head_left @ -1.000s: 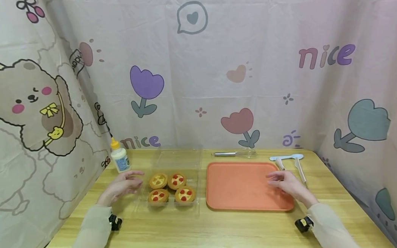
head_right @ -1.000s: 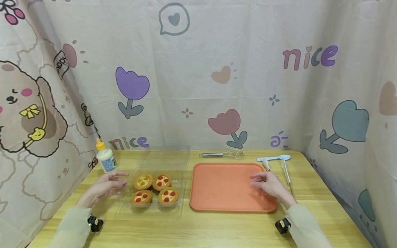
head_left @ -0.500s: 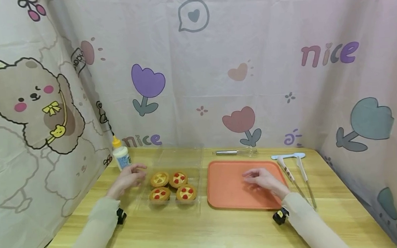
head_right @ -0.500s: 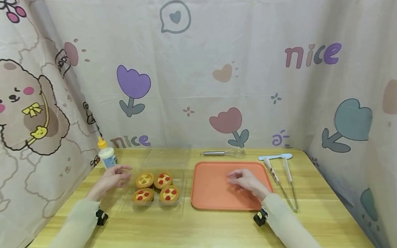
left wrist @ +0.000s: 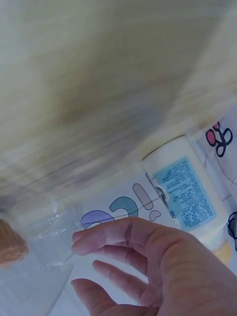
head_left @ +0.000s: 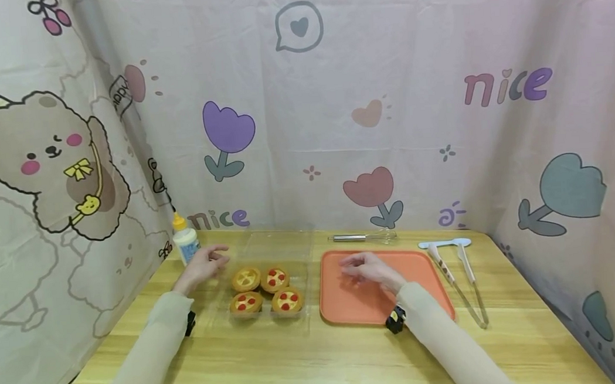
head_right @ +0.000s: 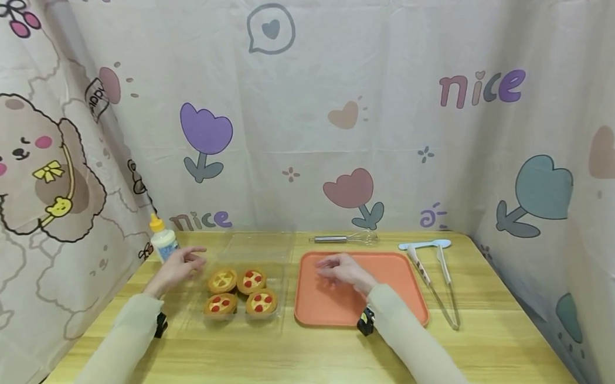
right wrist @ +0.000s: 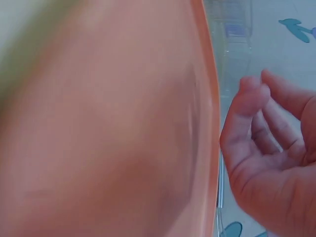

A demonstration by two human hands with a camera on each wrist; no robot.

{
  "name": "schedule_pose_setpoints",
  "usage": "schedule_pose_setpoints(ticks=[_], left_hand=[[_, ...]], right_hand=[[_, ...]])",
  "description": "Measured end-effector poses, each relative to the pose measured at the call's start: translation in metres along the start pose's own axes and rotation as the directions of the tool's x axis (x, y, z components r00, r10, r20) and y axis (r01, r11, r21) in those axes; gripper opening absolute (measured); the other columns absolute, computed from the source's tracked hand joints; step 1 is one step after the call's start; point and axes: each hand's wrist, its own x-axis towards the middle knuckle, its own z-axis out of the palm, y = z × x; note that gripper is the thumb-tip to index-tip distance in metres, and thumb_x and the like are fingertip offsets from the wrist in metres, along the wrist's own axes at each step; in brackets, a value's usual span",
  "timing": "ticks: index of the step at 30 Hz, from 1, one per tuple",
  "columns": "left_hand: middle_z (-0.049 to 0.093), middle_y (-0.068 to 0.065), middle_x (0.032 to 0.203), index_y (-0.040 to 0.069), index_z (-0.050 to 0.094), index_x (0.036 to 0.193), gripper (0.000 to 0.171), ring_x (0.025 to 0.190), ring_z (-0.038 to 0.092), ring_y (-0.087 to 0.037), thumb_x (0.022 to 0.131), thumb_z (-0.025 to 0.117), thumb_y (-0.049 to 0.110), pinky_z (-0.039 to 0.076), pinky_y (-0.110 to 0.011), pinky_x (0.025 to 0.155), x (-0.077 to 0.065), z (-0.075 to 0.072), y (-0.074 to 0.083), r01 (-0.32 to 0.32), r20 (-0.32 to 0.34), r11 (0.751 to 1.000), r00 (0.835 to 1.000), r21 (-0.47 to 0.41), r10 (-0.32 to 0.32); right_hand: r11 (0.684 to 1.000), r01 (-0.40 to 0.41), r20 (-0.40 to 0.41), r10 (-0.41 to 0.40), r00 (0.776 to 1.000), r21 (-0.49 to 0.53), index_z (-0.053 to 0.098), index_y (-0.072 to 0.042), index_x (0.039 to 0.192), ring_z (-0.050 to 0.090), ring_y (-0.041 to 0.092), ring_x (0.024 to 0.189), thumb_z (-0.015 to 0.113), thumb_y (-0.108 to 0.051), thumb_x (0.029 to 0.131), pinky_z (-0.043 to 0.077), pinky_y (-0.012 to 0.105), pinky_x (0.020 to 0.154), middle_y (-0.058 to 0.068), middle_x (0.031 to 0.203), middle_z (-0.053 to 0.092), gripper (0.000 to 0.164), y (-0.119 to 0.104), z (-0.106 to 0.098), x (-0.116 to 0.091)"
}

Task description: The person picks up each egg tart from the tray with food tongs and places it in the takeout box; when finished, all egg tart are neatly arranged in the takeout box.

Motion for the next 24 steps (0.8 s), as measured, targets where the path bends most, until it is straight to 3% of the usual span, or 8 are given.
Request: schedule_pose_setpoints(ticks=[5, 12, 18, 24], left_hand=[[0.056, -0.032, 0.123, -0.003, 0.043, 0.142, 0.046, 0.102, 0.062, -0.043, 0.1, 0.054, 0.012, 0.061, -0.046, 0.077, 0.008, -0.001, 0.003, -0.005, 0.031, 1.0, 1.0, 0.01, 0.005], [0.051, -0.033, 0.132, -0.001, 0.043, 0.143, 0.043, 0.109, 0.06, -0.044, 0.101, 0.05, 0.01, 0.06, -0.047, 0.085, 0.019, 0.005, 0.012, 0.027, 0.069, 0.999, 0.997, 0.036, -0.029], [0.045, -0.036, 0.138, -0.004, 0.042, 0.143, 0.045, 0.114, 0.057, -0.046, 0.099, 0.05, 0.002, 0.059, -0.048, 0.085, 0.024, 0.007, 0.014, 0.062, 0.124, 0.998, 0.99, -0.002, -0.062], [0.039, -0.038, 0.142, -0.009, 0.036, 0.144, 0.048, 0.119, 0.053, -0.049, 0.098, 0.048, 0.0, 0.058, -0.047, 0.085, 0.026, 0.005, 0.016, 0.079, 0.164, 0.996, 0.984, -0.03, -0.073]], right_hand=[[0.999, 0.051, 0.049, -0.051, 0.997, 0.014, 0.056, 0.004, 0.134, 0.068, 0.027, 0.087, 0.062, -0.009, 0.096, 0.061, 0.04, 0.08, 0.024, 0.128, 0.061, 0.04, -0.013, 0.013, 0.021], [0.996, 0.091, 0.049, -0.092, 0.995, 0.02, 0.05, 0.006, 0.137, 0.063, 0.039, 0.111, 0.056, -0.002, 0.097, 0.058, 0.047, 0.092, 0.028, 0.133, 0.056, 0.042, -0.022, 0.03, 0.044], [0.994, 0.111, 0.09, -0.111, 0.99, -0.002, 0.043, 0.003, 0.144, 0.05, 0.04, 0.13, 0.05, 0.003, 0.098, 0.052, 0.048, 0.101, 0.024, 0.147, 0.045, 0.047, -0.028, 0.038, 0.054], [0.994, 0.11, 0.095, -0.108, 0.99, -0.017, 0.042, -0.001, 0.146, 0.044, 0.038, 0.136, 0.046, 0.001, 0.1, 0.048, 0.05, 0.106, 0.02, 0.152, 0.04, 0.046, -0.034, 0.043, 0.059]])
